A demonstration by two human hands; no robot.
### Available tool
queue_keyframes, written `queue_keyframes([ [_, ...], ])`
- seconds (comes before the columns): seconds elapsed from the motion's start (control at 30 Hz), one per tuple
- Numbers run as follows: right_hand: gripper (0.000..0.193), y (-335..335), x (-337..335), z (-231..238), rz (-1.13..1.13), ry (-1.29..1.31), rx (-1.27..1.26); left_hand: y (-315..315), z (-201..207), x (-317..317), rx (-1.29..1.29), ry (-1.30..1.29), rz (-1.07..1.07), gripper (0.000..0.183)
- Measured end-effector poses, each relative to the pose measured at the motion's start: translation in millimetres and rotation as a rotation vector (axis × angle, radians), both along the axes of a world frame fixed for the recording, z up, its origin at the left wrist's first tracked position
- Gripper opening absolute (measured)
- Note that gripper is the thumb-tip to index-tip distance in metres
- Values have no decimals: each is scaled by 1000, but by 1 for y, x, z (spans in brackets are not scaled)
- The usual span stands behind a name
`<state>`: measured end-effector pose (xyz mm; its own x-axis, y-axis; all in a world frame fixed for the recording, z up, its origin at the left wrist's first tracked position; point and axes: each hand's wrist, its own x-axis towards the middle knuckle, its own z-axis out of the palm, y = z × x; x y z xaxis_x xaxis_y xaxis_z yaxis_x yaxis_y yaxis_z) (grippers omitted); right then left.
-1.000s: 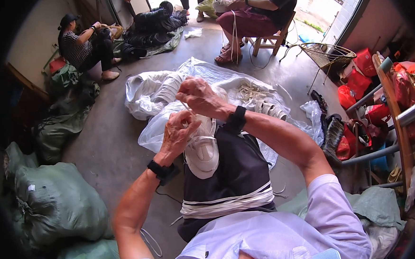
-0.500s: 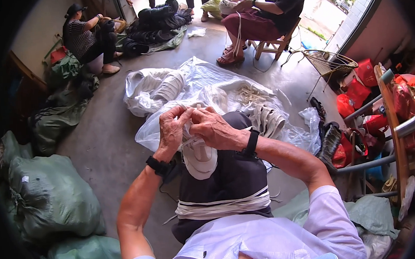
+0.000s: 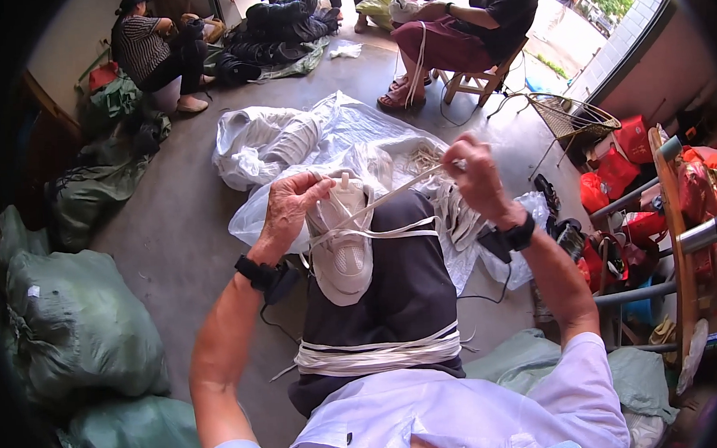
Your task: Insert and thread laces into a pair of athletic shoes.
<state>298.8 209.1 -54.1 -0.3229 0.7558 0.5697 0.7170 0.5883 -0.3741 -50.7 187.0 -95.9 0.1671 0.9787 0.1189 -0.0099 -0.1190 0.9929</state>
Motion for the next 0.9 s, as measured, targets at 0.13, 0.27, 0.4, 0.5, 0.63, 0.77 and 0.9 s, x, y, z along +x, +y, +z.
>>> queue_keyframes([
  [0.13,9,25,119,6,-343,8,-124,3,1,-2,-65,46,-29,18],
  [0.27,14,37,228,-6,-569,-63,-13,6,0,-2,-37,51,-47,18],
  [0.4,13,42,326,-20,-731,-89,-20,6,-2,-3,-45,47,-50,19],
  [0.5,19,40,387,-25,-867,-67,-29,7,-2,-3,-34,53,-48,19],
  [0.63,20,22,453,-30,-1003,-185,36,5,1,-2,-25,66,-50,19],
  [0.77,17,-7,505,-41,-1137,-339,-6,3,5,2,-7,44,-12,19],
  [0.9,15,-2,465,-61,-976,-488,120,4,7,5,-4,33,-9,18],
])
